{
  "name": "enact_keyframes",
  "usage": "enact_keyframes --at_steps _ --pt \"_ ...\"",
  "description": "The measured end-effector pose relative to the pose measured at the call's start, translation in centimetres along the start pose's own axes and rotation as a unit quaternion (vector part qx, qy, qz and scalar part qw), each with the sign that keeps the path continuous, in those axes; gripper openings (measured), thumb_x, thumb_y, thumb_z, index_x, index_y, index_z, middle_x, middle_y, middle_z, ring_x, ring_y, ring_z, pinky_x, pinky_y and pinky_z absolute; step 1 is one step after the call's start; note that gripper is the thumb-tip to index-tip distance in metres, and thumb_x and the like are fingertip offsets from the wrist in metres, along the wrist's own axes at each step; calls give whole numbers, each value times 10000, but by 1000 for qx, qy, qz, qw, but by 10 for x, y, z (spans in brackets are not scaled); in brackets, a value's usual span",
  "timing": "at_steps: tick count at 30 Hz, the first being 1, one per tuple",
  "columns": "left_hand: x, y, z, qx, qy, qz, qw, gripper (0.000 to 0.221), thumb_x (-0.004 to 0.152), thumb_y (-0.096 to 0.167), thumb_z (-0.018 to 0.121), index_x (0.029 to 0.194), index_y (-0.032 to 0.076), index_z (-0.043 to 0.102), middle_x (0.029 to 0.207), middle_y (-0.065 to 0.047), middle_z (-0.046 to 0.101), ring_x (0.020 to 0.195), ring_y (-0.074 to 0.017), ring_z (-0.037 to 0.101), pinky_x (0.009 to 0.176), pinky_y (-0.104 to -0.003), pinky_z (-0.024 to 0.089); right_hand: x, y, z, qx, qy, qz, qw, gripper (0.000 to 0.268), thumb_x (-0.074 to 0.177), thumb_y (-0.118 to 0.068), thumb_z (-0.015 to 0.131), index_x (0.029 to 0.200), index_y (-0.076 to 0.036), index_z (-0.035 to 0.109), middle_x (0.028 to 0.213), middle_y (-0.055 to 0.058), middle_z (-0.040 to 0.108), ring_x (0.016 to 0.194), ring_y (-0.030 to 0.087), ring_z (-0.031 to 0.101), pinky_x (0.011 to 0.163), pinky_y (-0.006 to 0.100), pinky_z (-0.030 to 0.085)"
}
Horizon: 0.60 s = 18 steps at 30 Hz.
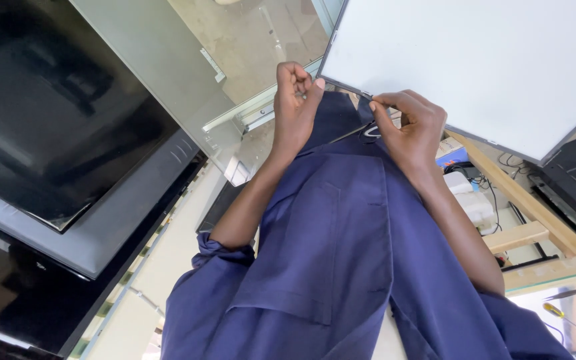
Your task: The person applies a circular adhesive seal to the edge of a white rectangular panel, likely a TV screen, using both hands to smooth it down. They then use scissors to trim the excess seal material along the panel's edge.
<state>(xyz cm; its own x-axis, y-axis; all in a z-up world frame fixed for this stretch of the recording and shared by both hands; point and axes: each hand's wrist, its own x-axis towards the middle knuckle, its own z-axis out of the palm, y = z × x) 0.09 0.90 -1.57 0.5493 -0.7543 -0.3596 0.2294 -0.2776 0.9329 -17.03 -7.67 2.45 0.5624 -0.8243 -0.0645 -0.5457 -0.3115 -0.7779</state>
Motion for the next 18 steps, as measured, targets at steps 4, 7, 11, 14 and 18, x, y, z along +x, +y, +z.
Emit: enact_keyframes --at_steps 4,7,11,14,18 --pt "-2 -27 7 -46 -44 -121 991 251 938 296 567 1070 164 400 876 -1 468 668 -117 564 416 -223 334 3 -2 -1 -41 -1 -17 999 34 954 -40 746 926 -50 761 822 49 712 524 113 437 497 260 330" --pt "-6 -33 13 -66 -116 -123 983 252 1017 245 495 1160 48 431 865 -64 593 758 -122 640 525 -214 485 3 3 -1 11 7 -24 1000 66 927 20 767 950 -41 778 705 120 653 494 242 545 477 341 377" --pt "-5 -40 16 -73 -146 -119 979 305 1042 259 437 1081 -7 580 822 -126 654 748 -171 674 501 -234 502 3 4 -3 15 -3 -18 1000 45 938 -19 777 942 -64 773 732 102 651 546 243 557 503 333 386" --pt "-3 -41 18 -83 -149 -112 979 343 1043 226 416 1020 -27 647 810 -141 664 745 -178 671 500 -233 501 4 3 -3 20 -7 -17 1000 48 936 -13 773 934 -61 772 719 95 643 488 203 491 476 316 351" --pt "-4 -44 19 -85 -146 -115 979 334 1040 204 418 1001 -14 668 814 -128 676 754 -157 668 513 -227 503 6 3 -3 16 -7 -24 1000 56 927 1 778 920 -54 768 714 109 648 506 244 531 473 322 353"
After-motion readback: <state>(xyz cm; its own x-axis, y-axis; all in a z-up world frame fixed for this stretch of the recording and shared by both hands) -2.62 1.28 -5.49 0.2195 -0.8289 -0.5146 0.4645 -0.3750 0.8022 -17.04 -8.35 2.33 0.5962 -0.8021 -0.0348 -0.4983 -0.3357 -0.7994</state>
